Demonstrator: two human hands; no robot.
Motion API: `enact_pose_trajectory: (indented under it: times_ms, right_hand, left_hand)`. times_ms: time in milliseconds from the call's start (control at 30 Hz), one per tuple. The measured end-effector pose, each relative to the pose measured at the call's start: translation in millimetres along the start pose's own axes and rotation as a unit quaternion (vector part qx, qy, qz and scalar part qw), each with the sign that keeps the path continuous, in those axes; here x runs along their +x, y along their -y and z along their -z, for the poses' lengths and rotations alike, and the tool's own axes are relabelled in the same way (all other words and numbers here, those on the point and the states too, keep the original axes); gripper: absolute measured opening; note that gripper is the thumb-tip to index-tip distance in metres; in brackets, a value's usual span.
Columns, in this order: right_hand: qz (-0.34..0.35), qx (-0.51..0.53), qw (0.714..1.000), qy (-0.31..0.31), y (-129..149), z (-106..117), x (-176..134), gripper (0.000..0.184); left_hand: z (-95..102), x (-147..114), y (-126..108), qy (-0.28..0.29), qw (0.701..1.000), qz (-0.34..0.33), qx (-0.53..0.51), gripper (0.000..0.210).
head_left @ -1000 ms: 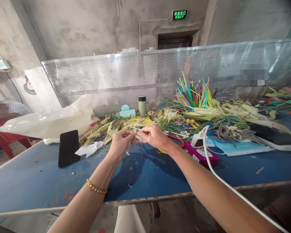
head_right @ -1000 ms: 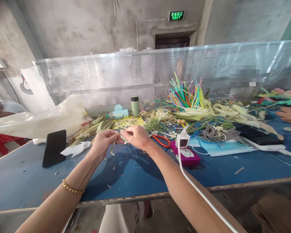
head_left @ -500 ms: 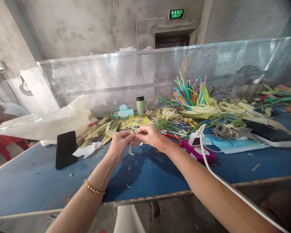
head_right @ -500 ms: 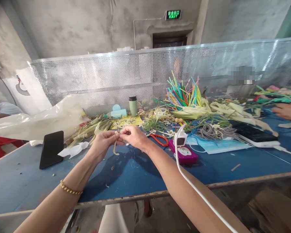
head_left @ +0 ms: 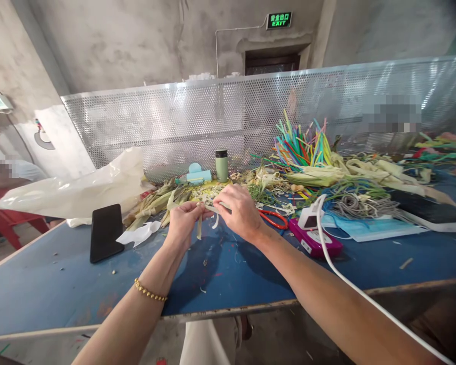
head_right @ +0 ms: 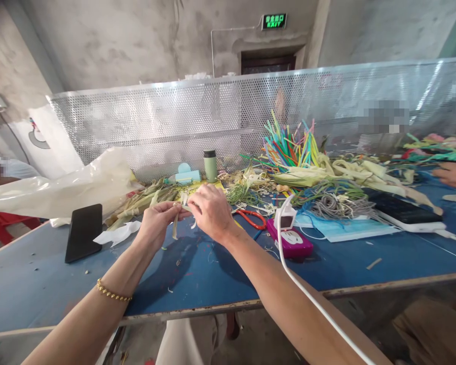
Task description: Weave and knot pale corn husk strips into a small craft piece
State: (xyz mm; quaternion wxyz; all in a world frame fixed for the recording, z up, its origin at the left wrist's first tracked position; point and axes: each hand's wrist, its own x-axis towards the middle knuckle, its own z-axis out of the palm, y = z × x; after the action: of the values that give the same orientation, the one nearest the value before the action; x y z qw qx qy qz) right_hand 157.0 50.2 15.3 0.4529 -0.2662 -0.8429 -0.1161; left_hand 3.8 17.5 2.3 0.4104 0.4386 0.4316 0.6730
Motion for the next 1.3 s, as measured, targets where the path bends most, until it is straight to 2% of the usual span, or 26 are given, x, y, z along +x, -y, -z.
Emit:
enact_pose_trajectory:
  times_ms: [100,167,267,367,467,567,667,800,900,1033,1200,1300]
  right_hand:
    - [0.114,-0.032,0.992,0.04,8.5,-2.3,-2.3,0.019]
    - [0.163,-0.07,0.982,0.06,13.4,-5.6,-3.4,0.021]
    - [0.214,-0.125,0.967,0.059,18.6,-9.7,-3.5,0.026]
    - [0.234,-0.114,0.964,0.047,21.1,-11.3,-2.7,0.029]
    - [0.168,-0.035,0.985,0.024,19.9,-13.6,-3.1,0.025]
    - [0.025,0.081,0.996,-0.022,15.2,-18.2,-3.9,0.016]
    - [-0.104,0.165,0.98,-0.026,9.7,-22.1,-3.3,0.009]
    - [-0.209,0.216,0.954,0.002,4.4,-22.7,-0.7,0.012]
    - [-0.239,0.217,0.946,0.014,2.1,-22.6,-0.3,0.013]
    - [-0.244,0.201,0.948,0.025,0.5,-24.3,-1.2,0.012]
    - [-0.283,0.206,0.934,0.073,-0.2,-26.9,-2.1,0.009]
    - [-0.286,0.187,0.935,0.096,0.3,-26.3,-2.5,0.007]
  left_hand:
    - [1.8,1.3,-1.1,-0.017,0.999,0.019,-0.026,0.021]
    - [1.8,1.5,-1.3,-0.021,0.999,0.033,-0.038,0.02]
    - [1.2,0.9,-1.1,-0.009,0.997,0.061,-0.047,0.02]
    - [1.1,-0.1,-0.7,0.012,0.995,0.087,-0.049,0.021]
    - [1.7,-0.4,-0.8,0.017,0.994,0.093,-0.046,0.02]
    - [2.1,-0.3,-1.9,0.029,0.994,0.098,-0.043,0.02]
    - [2.0,-0.6,-3.7,0.044,0.992,0.109,-0.042,0.02]
    - [2.5,-0.8,-4.9,0.05,0.992,0.114,-0.033,0.02]
    - [3.7,-0.5,-4.0,0.056,0.992,0.109,-0.028,0.02]
    - [4.3,-0.4,-2.6,0.062,0.993,0.096,-0.021,0.021]
    - [0.9,-2.3,-3.4,0.046,0.997,0.059,0.016,0.022]
    - [-0.2,-3.5,-4.5,0.049,0.997,0.044,0.046,0.02]
